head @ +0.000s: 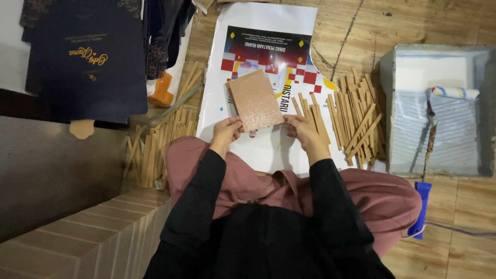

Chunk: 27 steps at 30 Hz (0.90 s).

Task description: The person applies adhesive to pieces of cardboard using a roller and then presses the cardboard pieces together.

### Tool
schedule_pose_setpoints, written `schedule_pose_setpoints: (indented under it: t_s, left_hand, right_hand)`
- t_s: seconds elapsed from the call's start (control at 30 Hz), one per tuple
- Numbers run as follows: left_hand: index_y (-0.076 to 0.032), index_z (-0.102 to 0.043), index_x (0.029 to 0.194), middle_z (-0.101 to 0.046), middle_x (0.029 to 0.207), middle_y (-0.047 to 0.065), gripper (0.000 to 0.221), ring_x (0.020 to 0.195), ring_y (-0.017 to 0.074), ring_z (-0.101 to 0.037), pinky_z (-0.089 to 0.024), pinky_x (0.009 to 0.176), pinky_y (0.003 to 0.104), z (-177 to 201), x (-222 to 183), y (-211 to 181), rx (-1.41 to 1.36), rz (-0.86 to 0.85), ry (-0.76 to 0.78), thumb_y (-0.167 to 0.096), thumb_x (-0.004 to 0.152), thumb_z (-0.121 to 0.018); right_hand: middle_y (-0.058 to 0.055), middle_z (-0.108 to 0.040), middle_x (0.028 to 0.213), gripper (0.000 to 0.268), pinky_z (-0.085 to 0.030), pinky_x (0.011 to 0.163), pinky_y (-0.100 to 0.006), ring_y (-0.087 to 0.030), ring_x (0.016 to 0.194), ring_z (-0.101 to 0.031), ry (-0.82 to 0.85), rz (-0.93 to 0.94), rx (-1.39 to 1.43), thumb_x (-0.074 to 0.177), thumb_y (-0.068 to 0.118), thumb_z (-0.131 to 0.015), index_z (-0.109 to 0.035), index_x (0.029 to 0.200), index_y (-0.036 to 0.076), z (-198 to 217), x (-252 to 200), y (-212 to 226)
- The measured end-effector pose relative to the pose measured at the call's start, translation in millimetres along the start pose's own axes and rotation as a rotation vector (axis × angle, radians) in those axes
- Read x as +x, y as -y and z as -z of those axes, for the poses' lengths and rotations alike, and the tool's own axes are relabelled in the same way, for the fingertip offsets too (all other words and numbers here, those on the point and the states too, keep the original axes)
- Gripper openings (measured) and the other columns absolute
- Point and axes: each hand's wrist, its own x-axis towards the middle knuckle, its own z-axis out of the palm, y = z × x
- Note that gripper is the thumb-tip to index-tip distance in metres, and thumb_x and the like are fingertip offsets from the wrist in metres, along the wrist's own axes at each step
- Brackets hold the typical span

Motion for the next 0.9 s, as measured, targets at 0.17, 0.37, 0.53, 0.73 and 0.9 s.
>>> schedule_pose_setpoints:
  t_s: [0.17, 0.37, 0.53, 0.73, 0.9]
  left_hand:
    - [-0.005, -0.062, 0.104, -0.064, 0.081, 0.007, 0.026, 0.065, 0.0144, -0.065, -0.053, 0.054, 0.021, -9.0, -26.9, -20.7, 0.081, -0.102, 0.034, -0.009, 0.078, -0.063]
    - [-0.006, -0.063, 0.104, -0.064, 0.085, 0.006, 0.027, 0.062, 0.012, -0.061, -0.054, 0.055, 0.02, -35.3, -46.3, -47.4, 0.012, -0.173, 0.092, -0.01, 0.077, -0.065]
    - [-0.015, -0.058, 0.118, -0.062, 0.108, 0.009, 0.029, 0.087, 0.0148, -0.06, -0.053, 0.074, 0.028, -77.0, -73.1, -107.0, -0.065, -0.36, 0.266, -0.018, 0.089, -0.055]
    - [-0.013, -0.051, 0.125, -0.052, 0.123, 0.015, 0.045, 0.113, 0.0288, -0.051, -0.042, 0.092, 0.043, -82.3, -98.3, -122.1, -0.03, -0.361, 0.316, -0.038, 0.088, -0.055]
    - [-0.009, -0.045, 0.13, -0.047, 0.126, 0.017, 0.047, 0.113, 0.0309, -0.049, -0.038, 0.093, 0.049, -54.2, -58.2, -56.2, 0.007, -0.252, 0.265, -0.033, 0.09, -0.051]
  right_hand:
    - [-0.008, -0.059, 0.082, 0.024, -0.055, 0.065, -0.029, -0.018, 0.074, -0.063, 0.044, 0.01, 0.258, 0.087, 0.011, -0.054, -0.055, 0.109, 0.001, 15.8, 9.5, -31.7]
    - [-0.01, -0.062, 0.082, 0.011, -0.055, 0.072, -0.032, -0.019, 0.074, -0.065, 0.019, 0.043, 0.438, 0.087, 0.009, -0.055, -0.056, 0.095, 0.001, 29.1, -19.1, -7.1]
    - [-0.005, -0.06, 0.069, 0.002, -0.052, 0.069, -0.028, -0.018, 0.068, -0.064, -0.131, 0.26, 0.491, 0.086, 0.014, -0.058, -0.057, 0.085, 0.012, 44.2, -48.8, 61.4]
    - [-0.005, -0.063, 0.073, 0.004, -0.056, 0.077, -0.027, -0.015, 0.075, -0.067, -0.253, 0.381, 0.646, 0.089, 0.012, -0.055, -0.057, 0.087, 0.014, 106.7, 12.1, 117.5]
    - [-0.009, -0.069, 0.088, 0.018, -0.062, 0.082, -0.031, -0.02, 0.084, -0.071, -0.308, 0.258, 0.665, 0.089, 0.015, -0.048, -0.055, 0.105, 0.008, 160.8, 99.0, 114.0]
